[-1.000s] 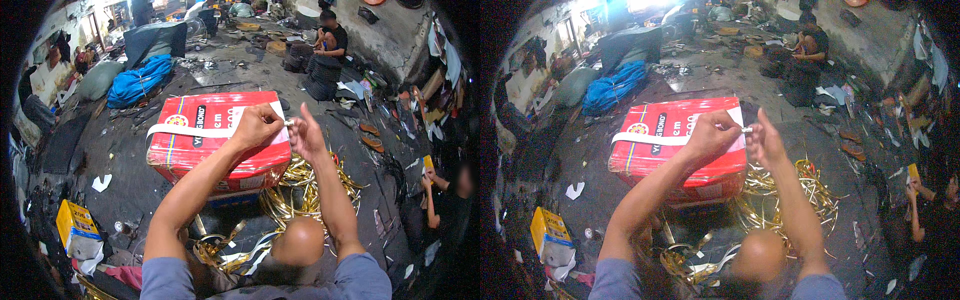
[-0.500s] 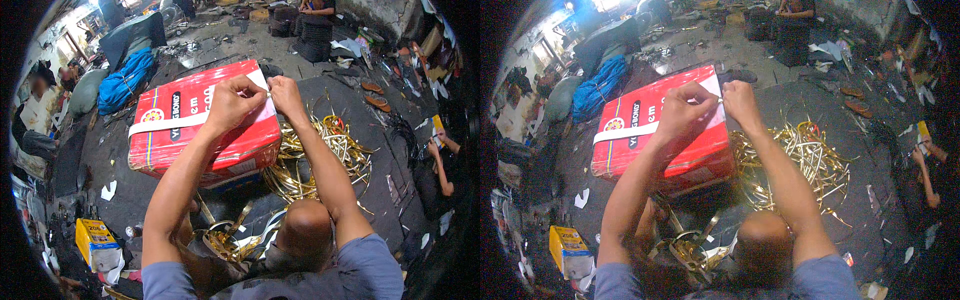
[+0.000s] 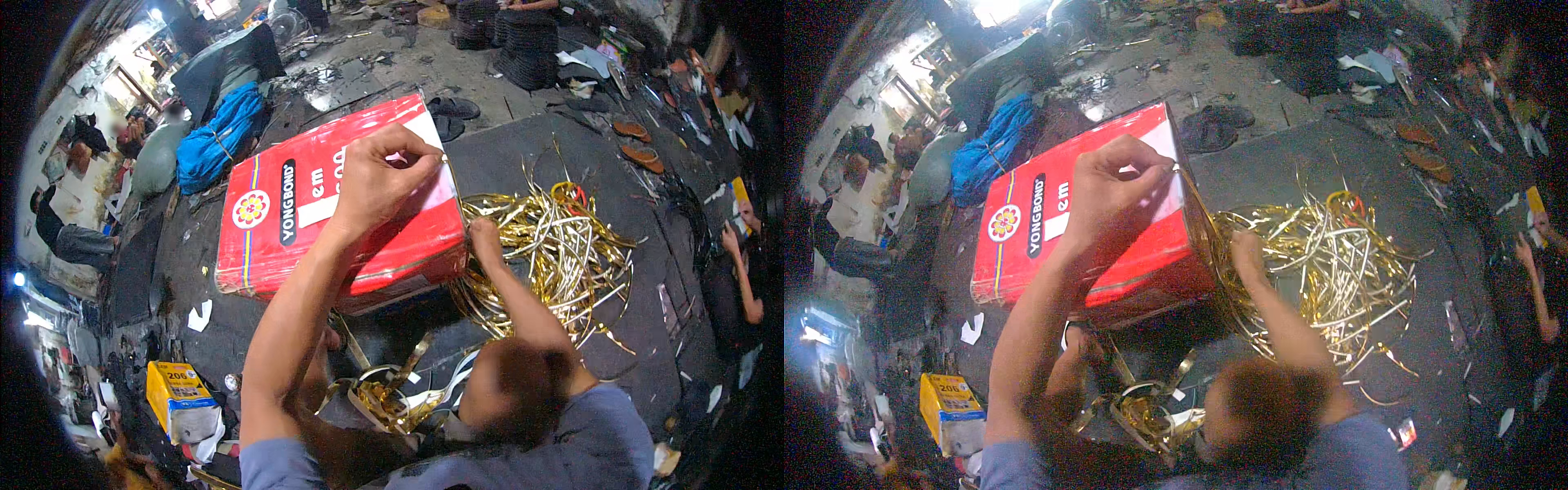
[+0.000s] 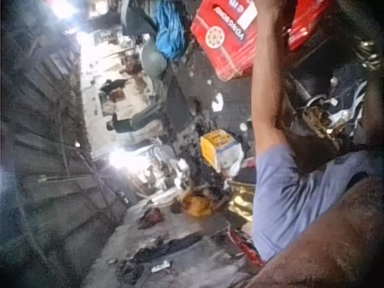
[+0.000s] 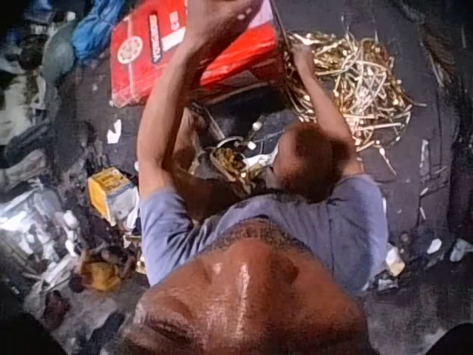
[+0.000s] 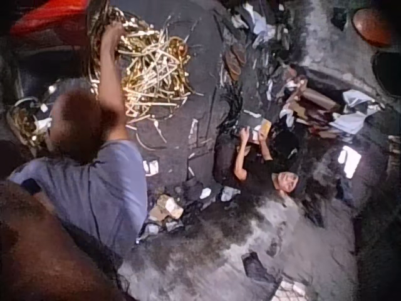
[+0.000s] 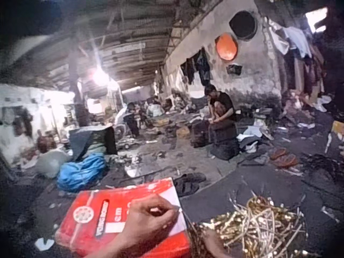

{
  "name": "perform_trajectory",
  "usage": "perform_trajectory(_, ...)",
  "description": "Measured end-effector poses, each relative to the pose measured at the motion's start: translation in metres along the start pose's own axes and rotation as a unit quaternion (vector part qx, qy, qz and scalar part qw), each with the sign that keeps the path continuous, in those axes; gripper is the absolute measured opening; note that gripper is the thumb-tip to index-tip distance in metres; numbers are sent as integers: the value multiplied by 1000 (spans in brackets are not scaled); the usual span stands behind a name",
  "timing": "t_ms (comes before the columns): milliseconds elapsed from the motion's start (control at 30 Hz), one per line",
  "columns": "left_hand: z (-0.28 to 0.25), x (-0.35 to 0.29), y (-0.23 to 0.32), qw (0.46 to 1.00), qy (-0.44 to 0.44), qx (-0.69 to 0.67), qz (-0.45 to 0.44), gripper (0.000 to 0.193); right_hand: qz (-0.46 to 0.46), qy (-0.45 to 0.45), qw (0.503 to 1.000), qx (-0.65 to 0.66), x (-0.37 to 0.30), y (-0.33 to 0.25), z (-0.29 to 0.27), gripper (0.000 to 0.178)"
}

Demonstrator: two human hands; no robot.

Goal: The person sits on the floor and wraps a red cardboard box with white tape. They repeatedly pull tape from a roll, press it onto the box, and tear off strips by hand. The workspace is cluttered with gold ribbons and other materials.

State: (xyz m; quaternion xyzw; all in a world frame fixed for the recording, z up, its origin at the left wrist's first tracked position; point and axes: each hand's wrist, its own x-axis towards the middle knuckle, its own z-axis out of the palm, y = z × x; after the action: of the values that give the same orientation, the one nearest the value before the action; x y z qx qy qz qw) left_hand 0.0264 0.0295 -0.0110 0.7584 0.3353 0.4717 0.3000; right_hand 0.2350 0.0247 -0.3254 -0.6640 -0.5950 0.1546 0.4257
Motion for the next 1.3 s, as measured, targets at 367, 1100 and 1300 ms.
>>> perform_trajectory(367,2,-5,0,1000,-12,-10,-24,4,133,-154,964,-172,-80,101,44,27)
perform_trajectory(1100,5,-6,-1,913,-5,239,330,12,243,-109,944,-192,-88,112,-19,45)
perform_trajectory(1300,-17,-27,15,901,-52,377,209,38,182,-208,916,-290,-93,76,-16,42)
